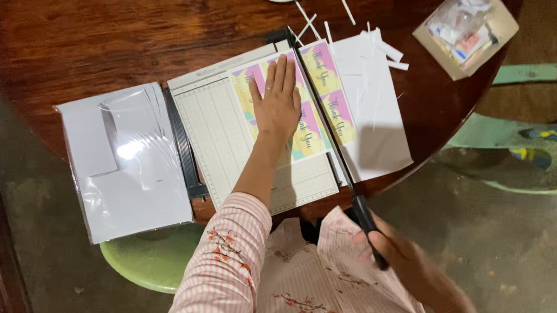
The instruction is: The person aligns a sheet of printed cards on a manual paper cutter and presses the blade lever down to trim them. The person moves the cut cards to a stack and removes paper scraps from the workspace.
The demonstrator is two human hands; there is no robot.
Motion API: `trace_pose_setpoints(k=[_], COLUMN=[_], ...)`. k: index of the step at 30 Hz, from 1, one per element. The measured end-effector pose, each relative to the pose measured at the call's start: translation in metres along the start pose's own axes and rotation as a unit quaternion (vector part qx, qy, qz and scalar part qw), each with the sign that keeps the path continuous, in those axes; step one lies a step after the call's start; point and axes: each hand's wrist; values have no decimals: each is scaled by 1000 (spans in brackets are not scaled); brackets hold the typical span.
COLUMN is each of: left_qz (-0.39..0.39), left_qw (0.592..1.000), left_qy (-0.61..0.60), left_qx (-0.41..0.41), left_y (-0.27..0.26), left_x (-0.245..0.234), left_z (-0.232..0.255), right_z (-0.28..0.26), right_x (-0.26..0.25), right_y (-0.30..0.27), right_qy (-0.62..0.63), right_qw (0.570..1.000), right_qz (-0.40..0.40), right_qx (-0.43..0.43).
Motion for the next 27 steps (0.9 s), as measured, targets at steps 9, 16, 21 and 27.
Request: trace_pose_setpoints(k=[9,16,21,27], left_qz=[-32,-24,-18,-18], left_qw=[999,999,1000,998], left_qy=[-21,-24,-11,-30], left_qx=[-4,1,7,44], left_y=[-4,-2,0,-14], left_x=[-17,-15,-10,-9], left_z=[0,-1,-1,0], right_z=[20,57,45,40], right_x=[48,47,39,47], right_y=[26,60,59,68], right_qy=[-84,-56,22,-59], right_qw=[972,959,982,971], right_qz=[216,191,185,223], right_qx=[-32,-201,11,-64])
Point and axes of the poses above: each hand's wrist, its own y-axis towards the middle knuckle, its own x-axis out of the palm, z = x × y, and after that the axes turned 12 degrees about y, right-handed
